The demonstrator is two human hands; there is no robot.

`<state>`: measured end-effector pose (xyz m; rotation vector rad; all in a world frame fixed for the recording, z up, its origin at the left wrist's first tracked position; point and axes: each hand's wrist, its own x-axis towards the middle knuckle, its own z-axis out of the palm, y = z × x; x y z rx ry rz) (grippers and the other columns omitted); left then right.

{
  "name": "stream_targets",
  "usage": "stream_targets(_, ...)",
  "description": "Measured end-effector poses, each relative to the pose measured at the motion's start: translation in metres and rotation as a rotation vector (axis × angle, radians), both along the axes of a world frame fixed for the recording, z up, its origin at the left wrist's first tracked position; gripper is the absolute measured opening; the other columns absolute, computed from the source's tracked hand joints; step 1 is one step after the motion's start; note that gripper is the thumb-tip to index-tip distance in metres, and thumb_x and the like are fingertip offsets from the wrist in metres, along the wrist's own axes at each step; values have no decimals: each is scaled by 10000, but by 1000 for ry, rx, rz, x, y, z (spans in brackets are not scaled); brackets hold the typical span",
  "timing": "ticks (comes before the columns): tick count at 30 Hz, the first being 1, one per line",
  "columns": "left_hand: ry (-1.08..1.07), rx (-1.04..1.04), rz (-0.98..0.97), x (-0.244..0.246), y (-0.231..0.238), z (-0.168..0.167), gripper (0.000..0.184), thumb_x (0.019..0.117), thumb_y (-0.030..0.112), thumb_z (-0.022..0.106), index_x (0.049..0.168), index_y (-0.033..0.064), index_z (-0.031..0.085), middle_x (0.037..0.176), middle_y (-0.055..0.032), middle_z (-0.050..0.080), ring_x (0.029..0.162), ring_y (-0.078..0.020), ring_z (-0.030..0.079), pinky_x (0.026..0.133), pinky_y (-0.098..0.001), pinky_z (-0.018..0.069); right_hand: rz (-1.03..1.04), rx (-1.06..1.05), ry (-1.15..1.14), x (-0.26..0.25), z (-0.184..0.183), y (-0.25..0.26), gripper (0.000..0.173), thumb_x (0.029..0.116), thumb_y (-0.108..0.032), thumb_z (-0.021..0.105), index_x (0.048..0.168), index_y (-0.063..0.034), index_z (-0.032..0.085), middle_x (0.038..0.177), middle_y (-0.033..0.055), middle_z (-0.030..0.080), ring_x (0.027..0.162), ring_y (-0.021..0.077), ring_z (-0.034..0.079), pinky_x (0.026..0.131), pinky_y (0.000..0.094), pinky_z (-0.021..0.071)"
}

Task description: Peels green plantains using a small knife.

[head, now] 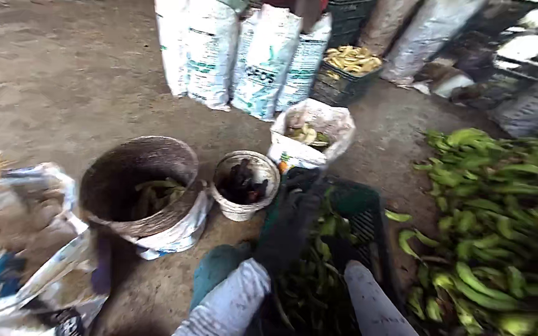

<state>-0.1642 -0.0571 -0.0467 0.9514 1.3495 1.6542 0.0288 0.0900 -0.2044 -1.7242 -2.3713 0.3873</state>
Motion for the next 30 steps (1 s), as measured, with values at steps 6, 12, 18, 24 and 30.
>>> stream_targets(6, 42, 21, -33, 6, 4, -10, 420, 1093, 329, 426, 1392, 60, 549, 1060, -67, 667, 869, -131, 639, 757, -309, 564, -118, -530, 1069, 68, 91, 1, 331, 1047, -219, 486, 1315, -44, 569, 1028, 46, 677, 865, 101, 654, 756, 287, 574)
stream_targets(12, 52, 18, -123, 37, 5, -19, 474, 1082, 386, 430, 1433, 82, 519, 1016, -40, 655, 787, -113, 624, 680, -270, 552, 148, -458, 1553, 99, 146, -22, 327, 988, -353, 572, 1230, -134, 567, 927, 41, 706, 772, 127, 679, 698, 295, 588)
stream_targets(18, 26, -34, -329, 102, -23, -29, 568, 1068, 451, 368, 1392, 9, 515, 865, 2, 633, 675, -90, 591, 621, -268, 539, -46, -262, 1412, 84, 169, -42, 615, 915, -188, 639, 1478, -134, 397, 1106, 92, 675, 913, 167, 692, 759, 325, 601)
stream_targets(24, -281, 293, -333, 129, -26, 33, 540, 1041, 526, 485, 1325, 72, 558, 886, 13, 686, 681, -97, 642, 679, -308, 598, 55, -215, 1464, 96, 173, -50, 551, 929, -195, 643, 1441, -181, 441, 1072, 64, 690, 862, 147, 689, 714, 297, 593)
stream_targets(30, -57, -444, -569, 133, -17, -52, 549, 1106, 503, 272, 1346, 83, 532, 797, -37, 561, 608, -143, 545, 562, -333, 517, 234, -427, 1623, 117, 190, -42, 620, 921, -318, 628, 1484, -206, 393, 1074, 109, 679, 914, 207, 696, 788, 366, 603)
